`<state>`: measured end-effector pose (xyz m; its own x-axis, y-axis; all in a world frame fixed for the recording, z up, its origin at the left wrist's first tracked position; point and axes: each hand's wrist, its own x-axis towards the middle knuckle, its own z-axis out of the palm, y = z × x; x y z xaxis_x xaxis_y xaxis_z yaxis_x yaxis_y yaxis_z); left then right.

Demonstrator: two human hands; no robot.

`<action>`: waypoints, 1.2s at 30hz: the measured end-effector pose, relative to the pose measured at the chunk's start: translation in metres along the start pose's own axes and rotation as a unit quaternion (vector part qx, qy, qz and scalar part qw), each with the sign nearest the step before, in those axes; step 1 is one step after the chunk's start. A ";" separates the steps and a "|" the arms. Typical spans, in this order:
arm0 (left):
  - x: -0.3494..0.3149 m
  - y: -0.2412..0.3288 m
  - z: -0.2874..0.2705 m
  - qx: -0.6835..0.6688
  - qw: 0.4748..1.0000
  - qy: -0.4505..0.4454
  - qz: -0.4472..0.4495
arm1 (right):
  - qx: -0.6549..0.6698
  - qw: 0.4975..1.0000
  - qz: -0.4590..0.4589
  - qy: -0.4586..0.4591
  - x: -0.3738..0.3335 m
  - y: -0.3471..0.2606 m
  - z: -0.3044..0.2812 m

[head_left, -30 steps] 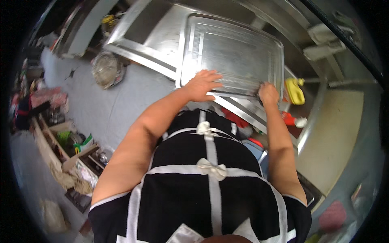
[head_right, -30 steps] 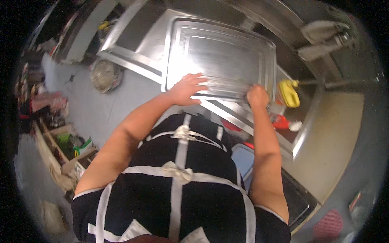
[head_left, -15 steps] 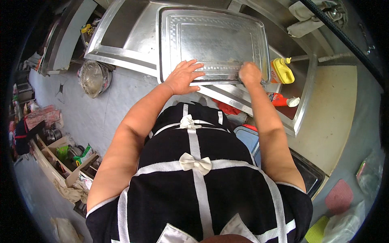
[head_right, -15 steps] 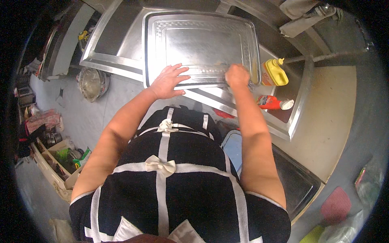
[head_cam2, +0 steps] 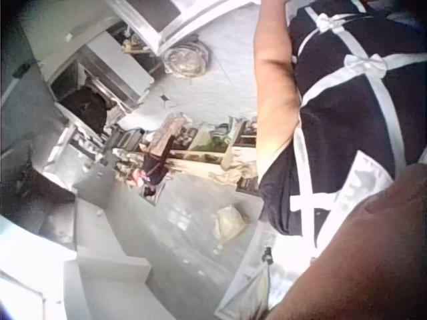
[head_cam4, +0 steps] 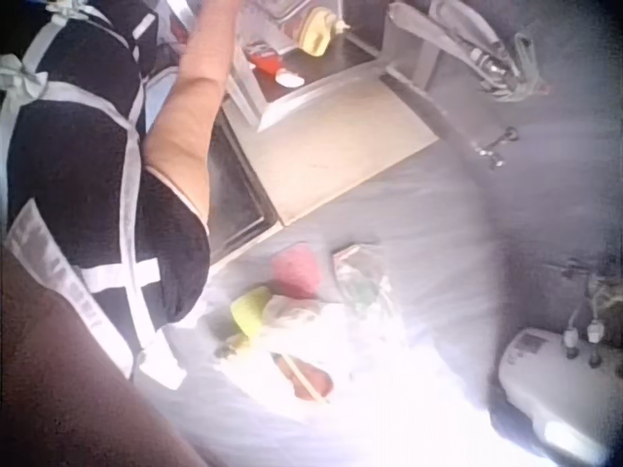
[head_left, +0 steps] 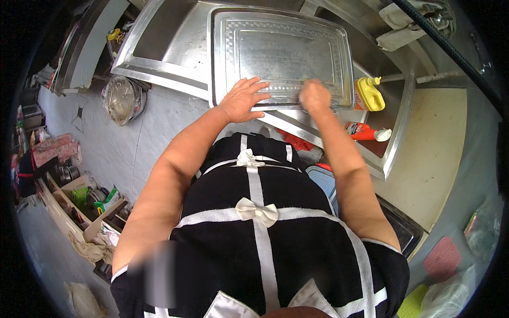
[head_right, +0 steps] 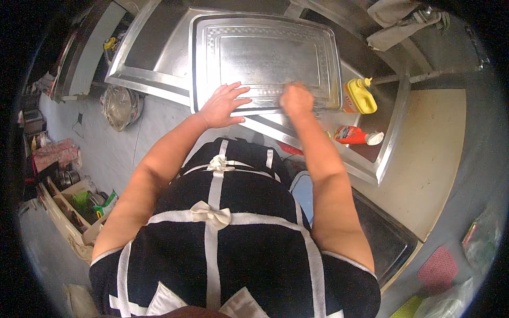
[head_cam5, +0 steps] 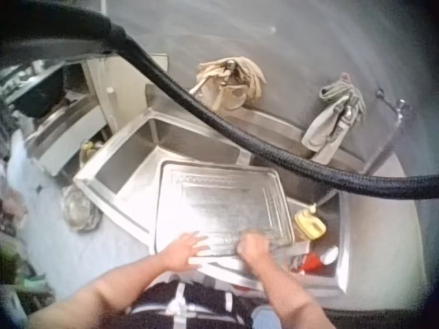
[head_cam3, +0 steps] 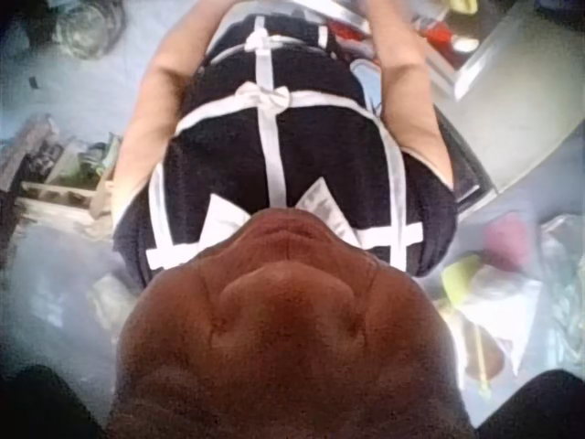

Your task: The person scrubs a metal tray using a scouring pad in a sink area, moving the pad across the surface and edges.

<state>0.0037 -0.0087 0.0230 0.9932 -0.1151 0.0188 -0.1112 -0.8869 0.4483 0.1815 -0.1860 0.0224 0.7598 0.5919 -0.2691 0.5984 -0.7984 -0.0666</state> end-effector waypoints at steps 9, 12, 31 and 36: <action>-0.014 -0.026 0.034 -0.100 0.980 0.132 0.107 | 0.055 0.997 0.056 -0.028 0.005 0.052 0.000; -0.018 -0.016 0.020 -0.065 0.991 0.087 0.073 | -0.003 0.995 0.094 -0.015 -0.009 0.036 -0.015; -0.009 -0.002 -0.010 -0.006 0.998 0.042 0.038 | -0.024 0.991 -0.102 0.083 -0.016 -0.020 -0.027; -0.006 0.004 -0.007 -0.010 0.999 0.035 0.023 | 0.010 0.993 -0.047 0.112 -0.013 0.029 -0.023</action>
<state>-0.0021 -0.0081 0.0311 0.9870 -0.1241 0.1022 -0.1576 -0.8724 0.4627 0.1948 -0.2145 0.0464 0.7401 0.6712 -0.0409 0.6653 -0.7397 -0.1009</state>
